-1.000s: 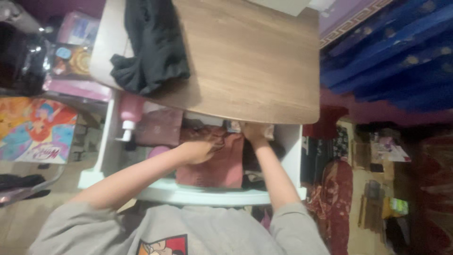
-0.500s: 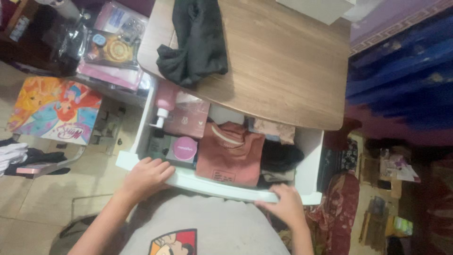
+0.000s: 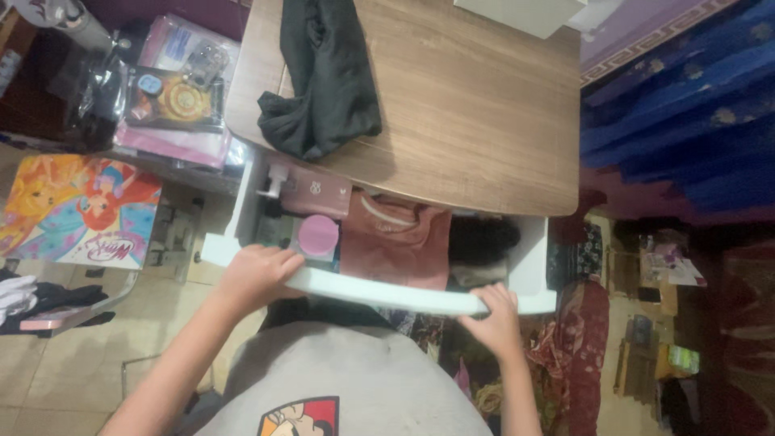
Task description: The person wipes the inside of a white drawer with a dark cloth, then places various items into it, including a pink container, a bottle, a blue bag, and folded clothes. They then open a lower drawer and remove items such as a plastic container, a small box, and folded garments, placing them on the surface above.
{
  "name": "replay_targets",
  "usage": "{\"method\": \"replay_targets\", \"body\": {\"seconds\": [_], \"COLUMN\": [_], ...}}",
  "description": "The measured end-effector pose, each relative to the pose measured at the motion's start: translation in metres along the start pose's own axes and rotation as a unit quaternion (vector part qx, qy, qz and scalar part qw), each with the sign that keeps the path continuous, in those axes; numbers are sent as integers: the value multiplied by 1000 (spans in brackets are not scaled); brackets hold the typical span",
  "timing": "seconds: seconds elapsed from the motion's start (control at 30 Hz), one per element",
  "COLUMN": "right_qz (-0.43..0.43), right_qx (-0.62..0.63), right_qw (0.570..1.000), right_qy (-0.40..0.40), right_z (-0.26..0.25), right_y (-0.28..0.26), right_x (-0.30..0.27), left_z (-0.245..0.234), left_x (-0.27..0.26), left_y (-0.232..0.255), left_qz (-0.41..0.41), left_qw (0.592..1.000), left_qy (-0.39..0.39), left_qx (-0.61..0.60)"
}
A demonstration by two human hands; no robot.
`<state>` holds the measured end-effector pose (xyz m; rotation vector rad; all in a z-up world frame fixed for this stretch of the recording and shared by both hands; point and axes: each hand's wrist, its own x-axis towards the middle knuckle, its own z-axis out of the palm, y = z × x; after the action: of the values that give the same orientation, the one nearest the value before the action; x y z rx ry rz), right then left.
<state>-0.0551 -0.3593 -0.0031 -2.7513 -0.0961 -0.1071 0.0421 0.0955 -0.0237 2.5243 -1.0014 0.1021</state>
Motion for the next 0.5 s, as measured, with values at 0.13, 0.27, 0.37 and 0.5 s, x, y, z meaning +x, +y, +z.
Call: {"method": "replay_targets", "body": {"seconds": [0.13, 0.27, 0.37, 0.5], "right_qz": [-4, -25, -17, 4], "right_qx": [-24, -48, -82, -97], "right_qw": [1000, 996, 987, 974], "right_qy": [17, 71, 135, 206], "right_z": [-2, -5, 3, 22], "right_y": [0, -1, -1, 1], "right_x": [31, 58, 70, 77], "left_z": [-5, -10, 1, 36], "left_x": [29, 49, 53, 53], "left_y": [-16, -23, -27, -38], "left_qz": [-15, -13, -29, -134], "left_qw": [1000, 995, 977, 947], "left_qy": [13, 66, 180, 286], "left_qx": [24, 70, 108, 54]}}
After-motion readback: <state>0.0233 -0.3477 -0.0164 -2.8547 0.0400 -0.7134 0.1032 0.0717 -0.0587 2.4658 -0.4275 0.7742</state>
